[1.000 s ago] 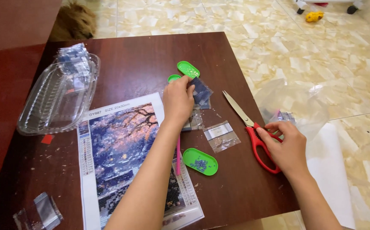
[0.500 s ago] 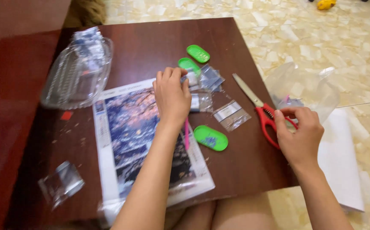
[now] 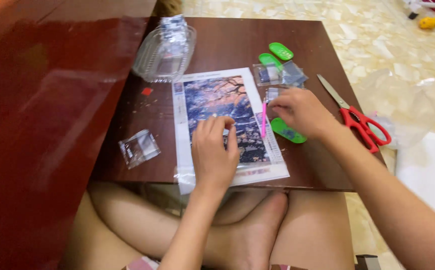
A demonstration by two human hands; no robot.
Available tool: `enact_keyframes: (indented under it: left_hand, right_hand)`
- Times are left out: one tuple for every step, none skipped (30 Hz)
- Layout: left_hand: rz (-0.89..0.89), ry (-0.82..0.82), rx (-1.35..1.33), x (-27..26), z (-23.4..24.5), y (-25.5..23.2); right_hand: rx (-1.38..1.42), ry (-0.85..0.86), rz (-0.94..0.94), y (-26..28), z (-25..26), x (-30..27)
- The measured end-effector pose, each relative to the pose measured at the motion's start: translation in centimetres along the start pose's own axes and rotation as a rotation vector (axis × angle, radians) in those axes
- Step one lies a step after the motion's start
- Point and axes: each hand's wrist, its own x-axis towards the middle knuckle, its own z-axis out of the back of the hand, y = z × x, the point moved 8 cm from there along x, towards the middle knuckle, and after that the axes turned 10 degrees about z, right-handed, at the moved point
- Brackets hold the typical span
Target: The person performs diamond painting by picking up small resin beads from a dish with a pen tool and placing them onto a coded adhesive canvas. The person also adjusts the canvas and plastic film covering it, and handles packages of beads.
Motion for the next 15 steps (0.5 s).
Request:
enact_keyframes:
  left_hand:
    - [0.006,-0.011,0.002,-0.7,0.5,0.4]
    - [0.031,-0.008,-0.002,-1.3,0.9,1.0]
    - [0.053,-0.004,-0.011,-1.7,1.1,1.3]
    - [0.055,-0.015,-0.012,-1.7,1.5,1.6]
    - [0.038,-0.038,0.007,-1.8,1.8,1.9]
    - [0.02,-0.062,0.026,-1.8,2.0,2.2]
    - [0.017,-0.068,0.027,-1.6,2.3,2.2]
    - [0.028,-0.072,0.012,-1.3,2.5,2.3]
    - [0.041,-0.074,-0.002,-1.1,2.7,2.5]
    - [0.039,-0.079,-0.001,-0.7,2.9,2.6]
    - [0.036,-0.094,-0.006,-0.4,3.1,2.7]
    - [0.033,-0.11,-0.011,-0.2,3.4,2.8]
    - [0.036,-0.111,-0.011,0.0,3.7,2.9]
    - [0.041,-0.112,-0.016,0.1,4.0,3.0]
    - [0.047,-0.113,-0.021,0.1,4.4,3.2]
  right_hand:
    - [0.003,0.003,0.012,0.5,0.1,1.1]
    - [-0.014,0.191,-0.009,0.6,-1.3,2.1]
    - [-0.038,0.377,-0.033,0.6,-2.3,2.8]
    - [-0.041,0.378,-0.022,0.3,-2.8,3.4]
    - [-0.09,0.43,-0.011,-0.1,-3.9,3.5]
    - [-0.139,0.482,0.0,-0.7,-4.9,3.6]
    - [-0.142,0.478,0.004,-0.8,-5.2,3.8]
    - [-0.193,0.527,-0.026,-1.4,-5.8,3.8]
    - [-0.243,0.577,-0.058,-2.0,-6.4,3.7]
    - [-0.244,0.574,-0.055,-1.7,-6.0,4.2]
    - [-0.243,0.603,-0.032,-1.3,-5.8,4.5]
    - [-0.242,0.632,-0.008,-0.9,-5.7,4.8]
    - [-0.241,0.634,-0.006,-1.3,-5.8,4.8]
    - [-0.269,0.659,0.007,-1.7,-6.0,4.7]
    - [-0.296,0.684,0.021,-2.1,-6.3,4.6]
